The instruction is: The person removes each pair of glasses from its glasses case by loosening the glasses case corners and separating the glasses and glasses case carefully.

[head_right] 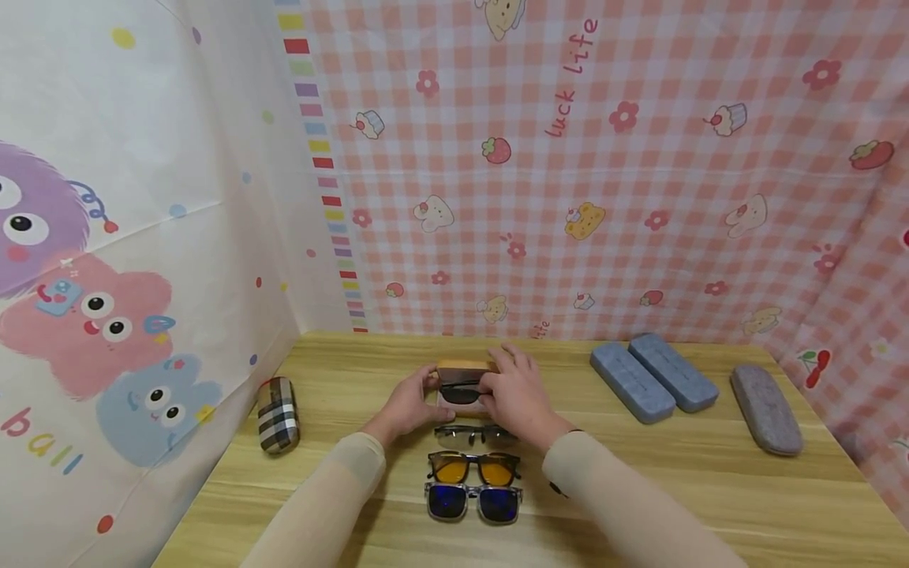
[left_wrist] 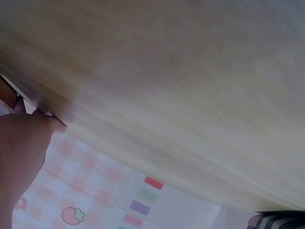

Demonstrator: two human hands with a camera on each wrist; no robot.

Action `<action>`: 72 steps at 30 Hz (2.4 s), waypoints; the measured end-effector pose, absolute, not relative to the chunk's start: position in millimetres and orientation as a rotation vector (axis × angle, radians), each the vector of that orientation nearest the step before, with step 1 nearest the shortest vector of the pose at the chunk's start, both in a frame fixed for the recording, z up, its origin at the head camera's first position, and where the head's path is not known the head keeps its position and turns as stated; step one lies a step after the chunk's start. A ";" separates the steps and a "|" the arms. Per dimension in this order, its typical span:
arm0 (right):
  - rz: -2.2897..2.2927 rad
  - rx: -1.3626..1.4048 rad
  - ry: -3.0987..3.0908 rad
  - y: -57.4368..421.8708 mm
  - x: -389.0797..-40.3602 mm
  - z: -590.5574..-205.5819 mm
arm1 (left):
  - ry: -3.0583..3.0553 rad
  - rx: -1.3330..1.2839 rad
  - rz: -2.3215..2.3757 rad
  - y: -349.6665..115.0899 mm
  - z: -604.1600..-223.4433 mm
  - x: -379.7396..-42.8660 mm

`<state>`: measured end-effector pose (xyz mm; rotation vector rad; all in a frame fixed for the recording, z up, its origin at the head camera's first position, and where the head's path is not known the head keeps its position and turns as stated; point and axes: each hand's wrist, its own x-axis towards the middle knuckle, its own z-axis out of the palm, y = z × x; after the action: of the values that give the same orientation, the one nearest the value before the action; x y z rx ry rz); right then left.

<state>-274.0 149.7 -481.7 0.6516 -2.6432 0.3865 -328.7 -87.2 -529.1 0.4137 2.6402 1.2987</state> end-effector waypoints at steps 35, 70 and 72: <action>0.361 0.824 -2.528 274.7 -179.7 -476.0 | 2.623 0.383 1.316 -85.3 -526.5 -328.0; 0.581 1.089 -2.951 285.8 -170.7 -500.6 | 2.623 0.364 1.324 -85.6 -525.4 -326.0; 0.582 1.084 -2.951 285.9 -170.6 -500.4 | 2.625 0.368 1.322 -85.5 -526.0 -326.6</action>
<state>-170.6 285.9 -500.4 1.0844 -2.9512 0.5823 -326.6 -85.5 -526.0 0.3680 2.6255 1.3218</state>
